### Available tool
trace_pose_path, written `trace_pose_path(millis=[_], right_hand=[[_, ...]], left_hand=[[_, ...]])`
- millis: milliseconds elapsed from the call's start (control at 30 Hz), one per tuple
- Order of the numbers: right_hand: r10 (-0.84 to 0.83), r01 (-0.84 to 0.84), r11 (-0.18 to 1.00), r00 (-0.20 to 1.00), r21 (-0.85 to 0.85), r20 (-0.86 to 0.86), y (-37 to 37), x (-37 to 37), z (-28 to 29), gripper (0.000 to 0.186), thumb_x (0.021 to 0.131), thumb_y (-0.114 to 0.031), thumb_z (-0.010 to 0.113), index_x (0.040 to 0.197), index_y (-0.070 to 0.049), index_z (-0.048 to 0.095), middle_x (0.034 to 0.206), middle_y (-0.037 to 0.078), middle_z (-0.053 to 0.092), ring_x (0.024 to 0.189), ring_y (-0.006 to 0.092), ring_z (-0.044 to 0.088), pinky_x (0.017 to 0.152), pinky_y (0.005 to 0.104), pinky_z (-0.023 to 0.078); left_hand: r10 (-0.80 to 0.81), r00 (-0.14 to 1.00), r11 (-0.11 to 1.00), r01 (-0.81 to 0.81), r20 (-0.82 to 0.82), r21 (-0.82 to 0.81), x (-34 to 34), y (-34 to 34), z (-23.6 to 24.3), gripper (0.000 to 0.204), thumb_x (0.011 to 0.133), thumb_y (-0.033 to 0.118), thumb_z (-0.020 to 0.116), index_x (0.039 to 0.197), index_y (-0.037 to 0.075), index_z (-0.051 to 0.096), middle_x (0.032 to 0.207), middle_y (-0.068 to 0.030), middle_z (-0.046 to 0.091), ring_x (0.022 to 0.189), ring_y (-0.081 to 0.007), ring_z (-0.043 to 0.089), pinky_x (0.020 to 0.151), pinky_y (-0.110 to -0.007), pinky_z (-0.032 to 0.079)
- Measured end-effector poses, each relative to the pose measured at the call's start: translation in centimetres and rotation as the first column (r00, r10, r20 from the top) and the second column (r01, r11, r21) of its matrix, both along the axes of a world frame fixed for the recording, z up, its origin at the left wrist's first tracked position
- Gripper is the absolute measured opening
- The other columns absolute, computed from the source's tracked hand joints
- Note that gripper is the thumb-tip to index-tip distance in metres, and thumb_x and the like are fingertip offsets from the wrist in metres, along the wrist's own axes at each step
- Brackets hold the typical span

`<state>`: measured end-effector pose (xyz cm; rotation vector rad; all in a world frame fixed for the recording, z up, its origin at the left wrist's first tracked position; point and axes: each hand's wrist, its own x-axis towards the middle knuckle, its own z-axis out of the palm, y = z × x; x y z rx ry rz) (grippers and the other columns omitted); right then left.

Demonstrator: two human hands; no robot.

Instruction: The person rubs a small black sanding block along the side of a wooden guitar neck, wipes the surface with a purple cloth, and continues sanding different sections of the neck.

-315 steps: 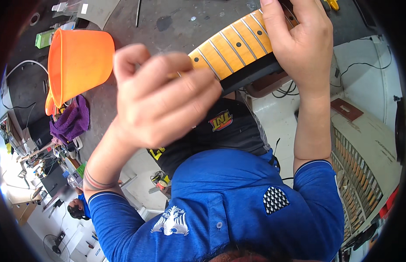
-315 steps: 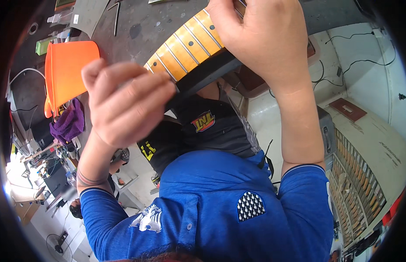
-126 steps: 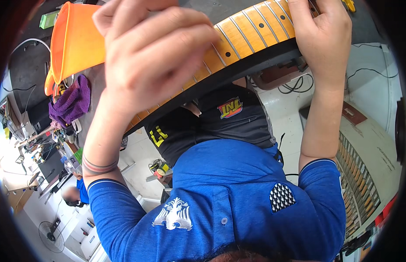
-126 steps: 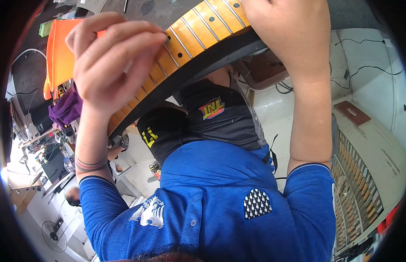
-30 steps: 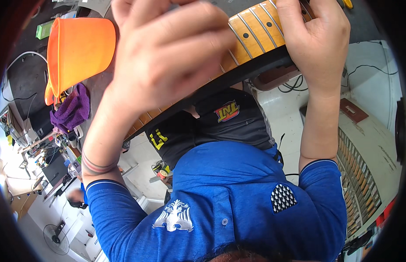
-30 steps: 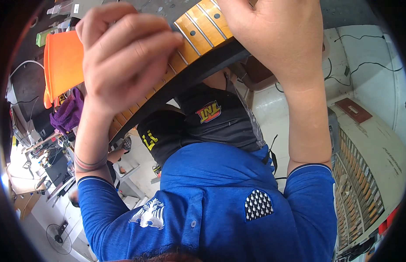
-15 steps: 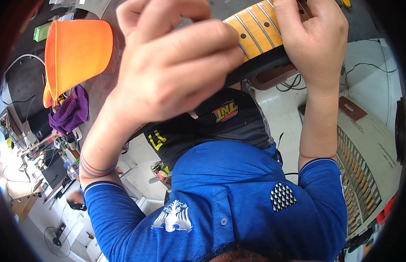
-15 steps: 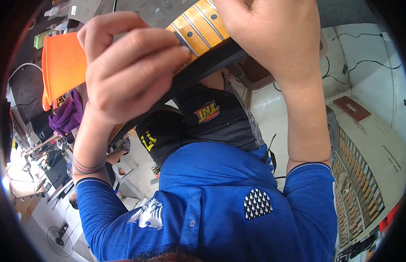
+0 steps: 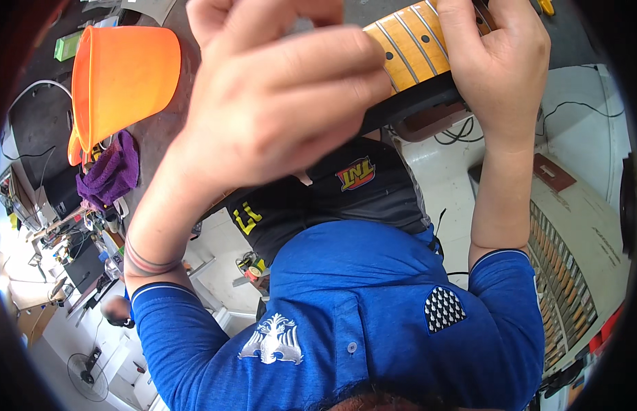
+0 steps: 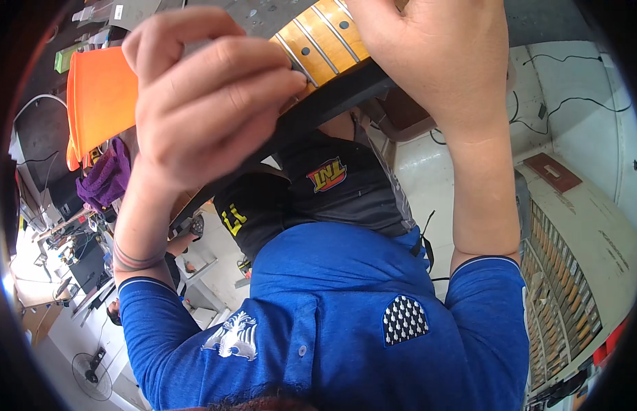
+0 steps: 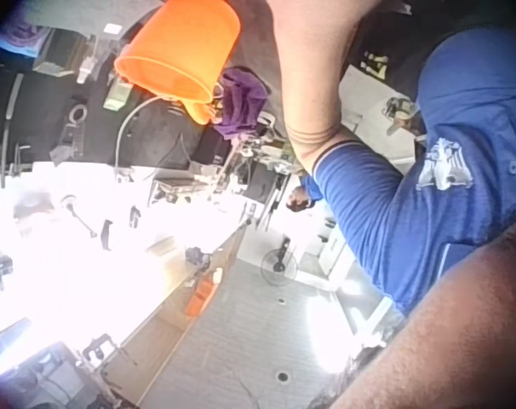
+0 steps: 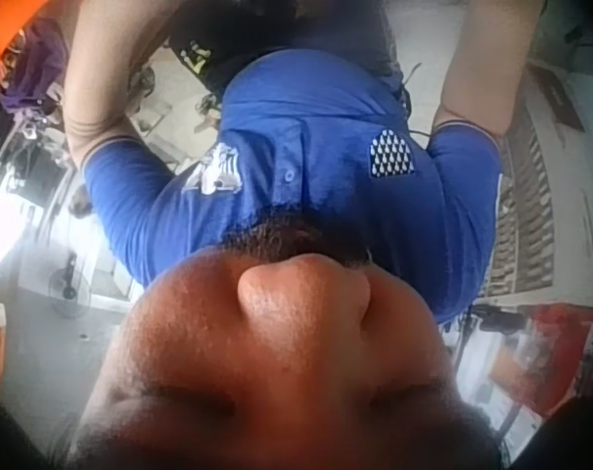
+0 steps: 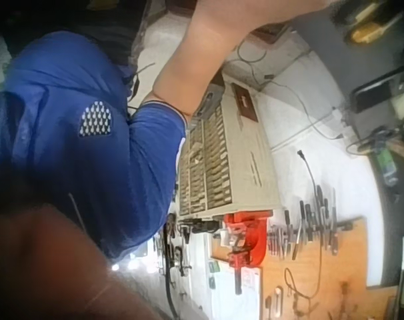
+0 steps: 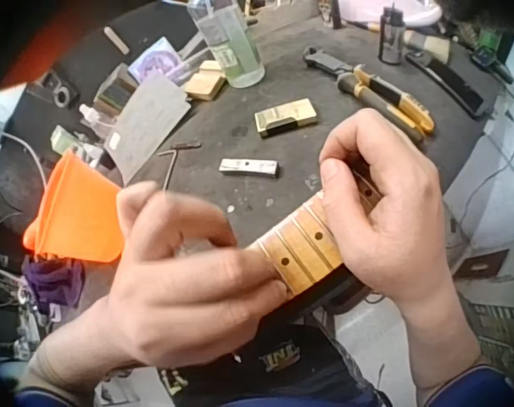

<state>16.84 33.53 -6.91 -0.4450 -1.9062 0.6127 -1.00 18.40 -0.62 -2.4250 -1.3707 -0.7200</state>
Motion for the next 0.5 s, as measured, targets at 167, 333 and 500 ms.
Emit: trace_pose_path(millis=[167,333,500], right_hand=[[-0.018,0.017,1.000,1.000,0.024,0.011,-0.4,-0.1,0.2,0.004,0.095,0.003,0.062,0.093,0.001,0.059,0.079,0.009,0.057,0.068,0.0158,0.056,0.063,0.0312,0.046],[0.038,-0.039,0.997,0.999,-0.073,-0.014,-0.3,0.0,0.6,0.004,0.095,0.003,0.062,0.093,0.001,0.060,0.080,0.008,0.057,0.068,0.0156,0.057,0.063,0.0309,0.046],[0.028,-0.026,0.990,1.000,-0.140,0.012,-0.4,0.1,-0.1,0.003,0.098,0.002,0.061,0.097,0.000,0.060,0.081,0.006,0.058,0.070,0.0104,0.055,0.063,0.0276,0.046]], left_hand=[[0.031,0.993,0.999,-0.026,-0.112,0.043,-0.8,0.8,0.1,0.030,0.061,0.016,0.081,0.091,0.012,0.083,0.098,0.0026,0.075,0.095,-0.0243,0.062,0.088,-0.040,0.037],[0.107,0.987,0.985,-0.122,-0.122,-0.121,-0.2,0.1,1.8,0.032,0.064,0.017,0.081,0.096,0.016,0.084,0.102,0.0031,0.077,0.100,-0.0242,0.064,0.089,-0.039,0.042],[0.101,0.992,0.988,-0.110,-0.080,-0.113,0.9,-0.1,1.9,0.030,0.063,0.019,0.082,0.093,0.015,0.083,0.100,0.0043,0.075,0.100,-0.0226,0.063,0.091,-0.042,0.036]])
